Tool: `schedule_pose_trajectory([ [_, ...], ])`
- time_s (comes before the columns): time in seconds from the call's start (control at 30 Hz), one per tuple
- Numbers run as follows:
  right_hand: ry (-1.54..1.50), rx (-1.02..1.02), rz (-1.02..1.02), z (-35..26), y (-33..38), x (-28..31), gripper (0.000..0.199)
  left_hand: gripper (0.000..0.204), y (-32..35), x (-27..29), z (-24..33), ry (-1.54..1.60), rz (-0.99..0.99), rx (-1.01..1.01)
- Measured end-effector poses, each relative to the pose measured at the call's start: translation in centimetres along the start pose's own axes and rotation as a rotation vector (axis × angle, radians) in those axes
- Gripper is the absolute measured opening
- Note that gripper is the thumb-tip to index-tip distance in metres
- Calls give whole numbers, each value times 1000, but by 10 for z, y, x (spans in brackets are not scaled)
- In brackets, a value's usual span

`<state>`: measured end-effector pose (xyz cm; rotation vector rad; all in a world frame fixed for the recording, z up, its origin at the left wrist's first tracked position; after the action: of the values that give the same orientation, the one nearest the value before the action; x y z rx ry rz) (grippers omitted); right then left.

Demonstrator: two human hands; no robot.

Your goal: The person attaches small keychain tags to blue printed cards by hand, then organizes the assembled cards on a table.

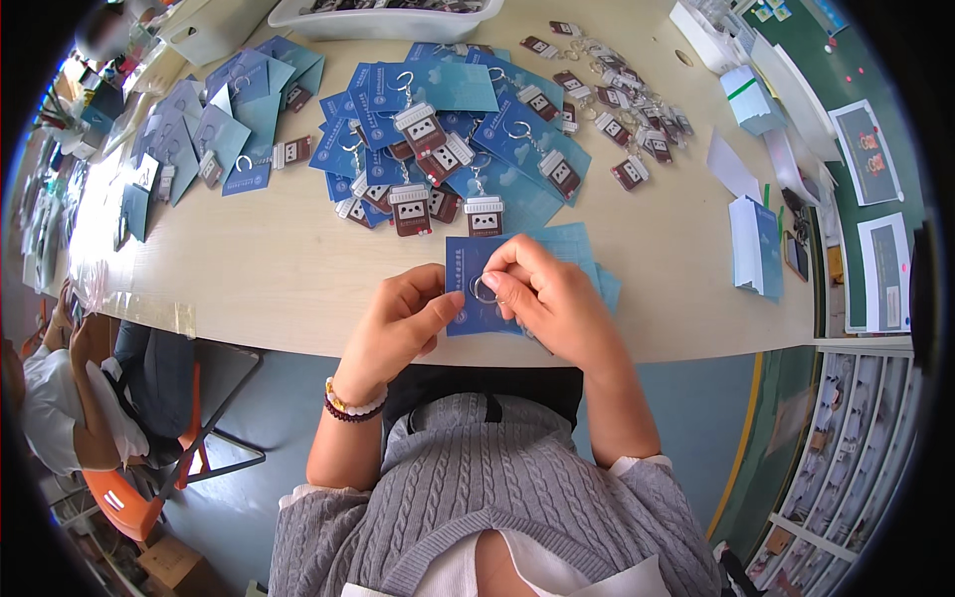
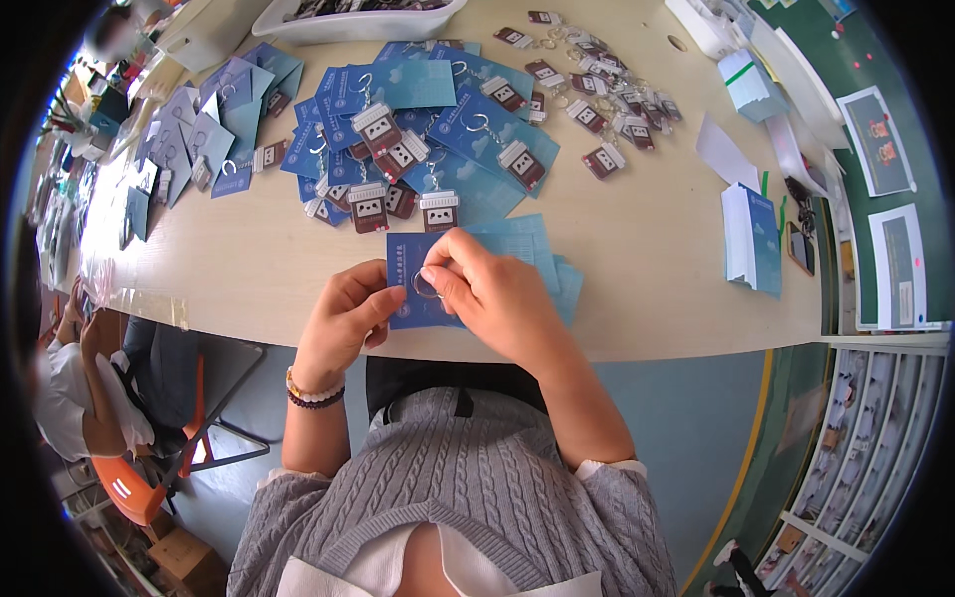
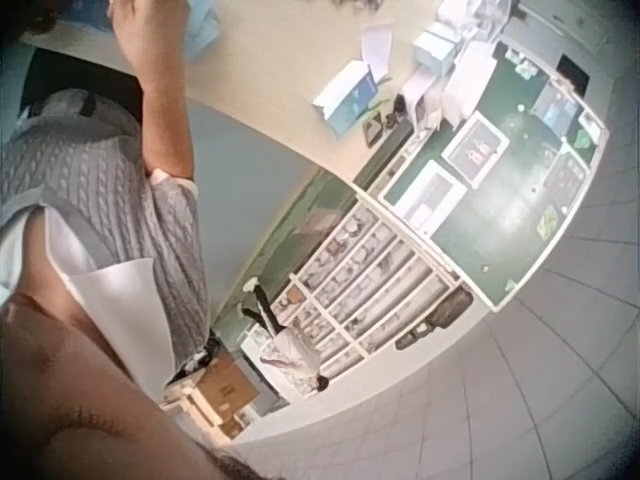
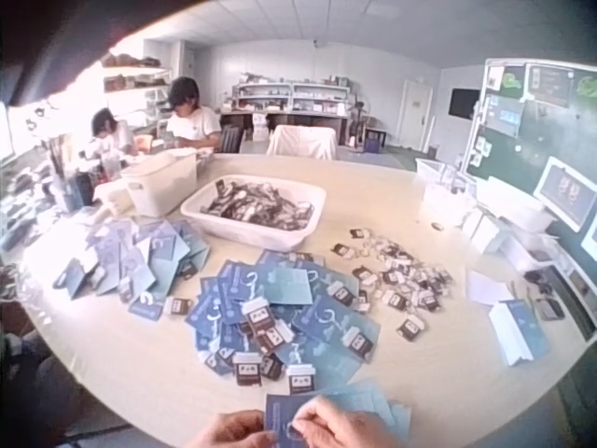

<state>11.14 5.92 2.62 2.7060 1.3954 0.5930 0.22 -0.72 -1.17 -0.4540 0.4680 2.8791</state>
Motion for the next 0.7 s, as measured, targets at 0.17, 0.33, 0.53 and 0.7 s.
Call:
schedule_pose_trajectory([
  [0.17,-97,76,-14,-5,3,0,10,22,0,-12,3,202,-70,-4],
  [0.33,-92,183,46,-13,8,3,9,23,-4,-17,7,215,-45,-18],
  [0.53,424,275,246,-27,17,7,9,23,-4,-11,15,-47,23,-57],
  [0.7,665,304,333,-34,23,5,11,24,-5,-5,14,-84,63,-41],
])
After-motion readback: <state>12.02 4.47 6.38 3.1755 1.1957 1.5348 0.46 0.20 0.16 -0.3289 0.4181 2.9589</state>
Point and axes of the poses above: each hand's wrist, its own y-axis away from the middle knuckle, its own x-axis out of the back of the hand, z = x × y, the point moved 9 cm from there along -y, towards the middle knuckle, and after that the axes turned 12 degrees about -z, right-handed, at the moved point
